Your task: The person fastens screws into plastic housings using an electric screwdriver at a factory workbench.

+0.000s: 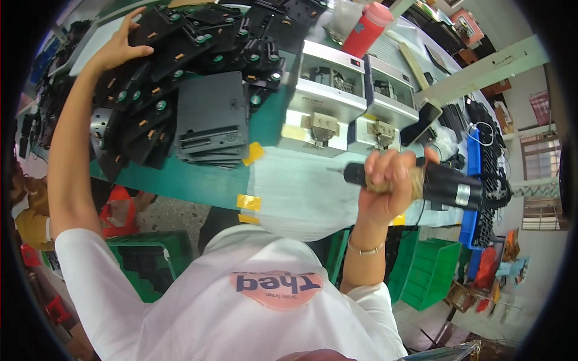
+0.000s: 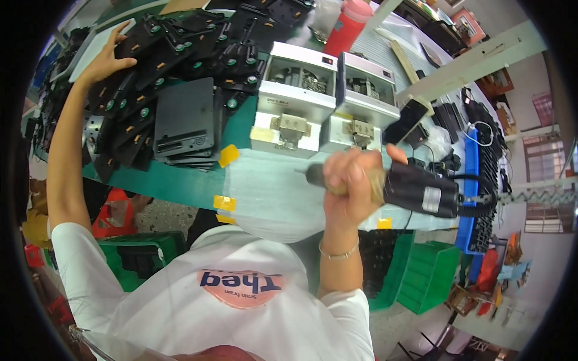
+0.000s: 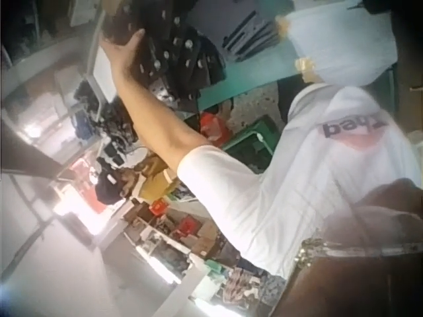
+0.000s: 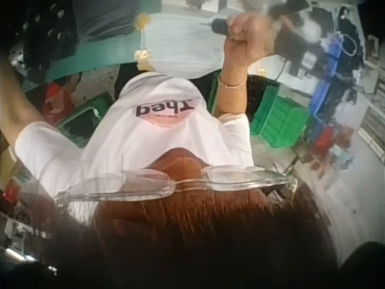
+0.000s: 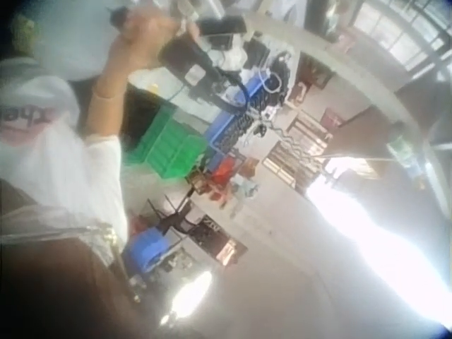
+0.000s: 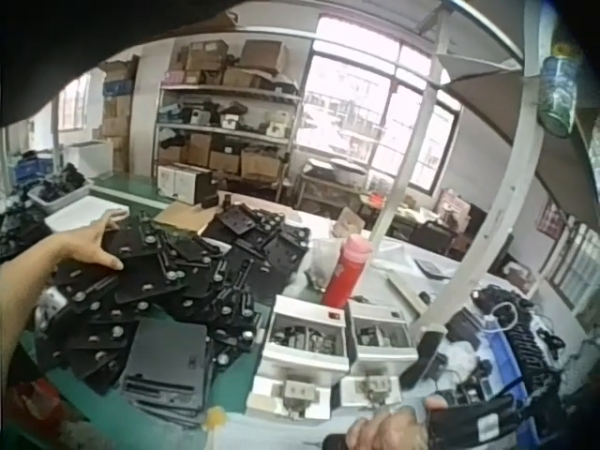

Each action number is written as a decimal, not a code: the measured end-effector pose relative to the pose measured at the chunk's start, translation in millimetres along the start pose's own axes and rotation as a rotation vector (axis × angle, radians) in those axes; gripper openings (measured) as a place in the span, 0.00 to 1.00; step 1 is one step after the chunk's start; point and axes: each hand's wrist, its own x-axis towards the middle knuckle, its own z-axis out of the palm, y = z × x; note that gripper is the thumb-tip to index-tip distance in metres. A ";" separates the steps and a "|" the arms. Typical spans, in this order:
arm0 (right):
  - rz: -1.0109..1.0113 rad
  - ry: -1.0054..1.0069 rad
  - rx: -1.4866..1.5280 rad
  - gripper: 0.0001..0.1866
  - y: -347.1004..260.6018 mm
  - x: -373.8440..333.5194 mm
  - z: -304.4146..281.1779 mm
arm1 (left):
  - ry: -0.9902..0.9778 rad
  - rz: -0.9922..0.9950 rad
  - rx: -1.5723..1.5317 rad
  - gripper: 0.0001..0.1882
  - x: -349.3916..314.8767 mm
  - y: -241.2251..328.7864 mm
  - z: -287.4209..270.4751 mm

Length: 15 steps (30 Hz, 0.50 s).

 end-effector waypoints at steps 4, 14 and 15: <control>-0.108 -0.061 -0.046 0.29 19.5 14.8 8.3 | 0.111 0.057 -0.047 0.53 -20.9 34.1 -1.8; -0.087 -0.100 -0.131 0.26 45.7 23.7 4.9 | 0.048 0.260 -0.248 0.60 -164.3 230.5 40.3; -0.098 -0.108 -0.154 0.26 46.5 23.7 4.1 | -0.026 0.309 -0.267 0.59 -173.0 239.4 48.2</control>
